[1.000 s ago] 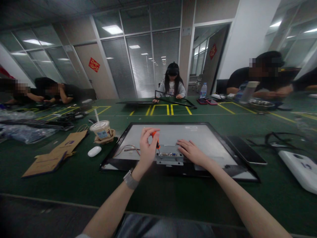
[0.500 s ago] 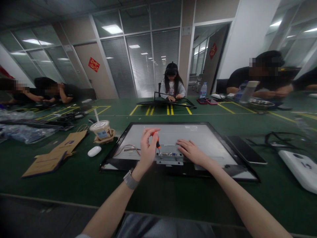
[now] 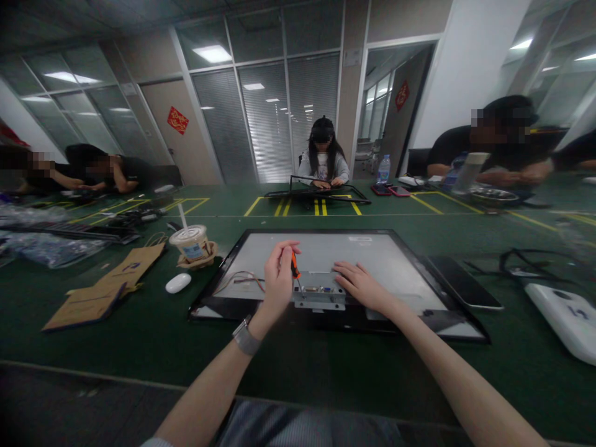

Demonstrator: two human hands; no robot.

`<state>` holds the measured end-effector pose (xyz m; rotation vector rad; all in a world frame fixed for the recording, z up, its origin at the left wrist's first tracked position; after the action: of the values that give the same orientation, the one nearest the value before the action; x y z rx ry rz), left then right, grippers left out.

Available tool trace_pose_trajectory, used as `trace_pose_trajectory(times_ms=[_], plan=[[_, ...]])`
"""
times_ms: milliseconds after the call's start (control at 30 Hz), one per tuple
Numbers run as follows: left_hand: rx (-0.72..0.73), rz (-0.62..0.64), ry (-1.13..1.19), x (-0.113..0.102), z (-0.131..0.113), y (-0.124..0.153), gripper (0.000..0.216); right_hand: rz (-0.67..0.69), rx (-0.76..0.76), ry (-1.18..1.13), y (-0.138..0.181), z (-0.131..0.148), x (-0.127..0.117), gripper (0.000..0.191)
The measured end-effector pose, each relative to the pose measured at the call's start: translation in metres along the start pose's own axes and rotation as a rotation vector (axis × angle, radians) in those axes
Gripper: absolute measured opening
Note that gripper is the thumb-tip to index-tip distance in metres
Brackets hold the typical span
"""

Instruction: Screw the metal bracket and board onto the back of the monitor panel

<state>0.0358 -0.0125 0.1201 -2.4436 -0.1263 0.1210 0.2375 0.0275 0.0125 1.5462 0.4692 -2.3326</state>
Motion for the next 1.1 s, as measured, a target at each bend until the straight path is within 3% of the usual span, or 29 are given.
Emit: trace_pose_trajectory(times_ms=[167, 300, 567, 767, 967, 1100], plan=[[0.078, 0.029, 0.043, 0.002, -0.010, 0.000, 0.031, 0.001, -0.002, 0.000, 0.000, 0.000, 0.000, 0.061], [0.055, 0.056, 0.023, 0.003, -0.008, -0.001, 0.030, 0.007, 0.001, -0.003, 0.001, 0.002, -0.001, 0.061], [0.135, 0.000, -0.064, -0.001, -0.018, -0.004, 0.016, 0.006, -0.001, -0.008, 0.002, 0.003, -0.002, 0.061], [0.117, -0.058, -0.108, -0.006, -0.017, -0.004, 0.005, 0.008, 0.004, -0.009, 0.001, 0.002, -0.002, 0.061], [0.095, -0.038, -0.032, -0.006, -0.015, -0.002, 0.029, -0.001, -0.003, -0.002, 0.001, 0.003, -0.002, 0.061], [0.050, 0.019, 0.047, 0.000, -0.008, -0.001, 0.030, 0.008, -0.005, 0.001, 0.001, 0.004, -0.002, 0.062]])
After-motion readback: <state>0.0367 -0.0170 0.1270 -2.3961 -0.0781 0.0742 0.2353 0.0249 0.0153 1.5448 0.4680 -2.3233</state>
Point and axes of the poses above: each hand's wrist, its own y-axis away from the middle knuckle, its own x-axis out of the palm, z = x × y, the point moved 9 cm from there along -y, towards the middle knuckle, and after that the axes turned 2 degrees about z, right-handed, at the moved point
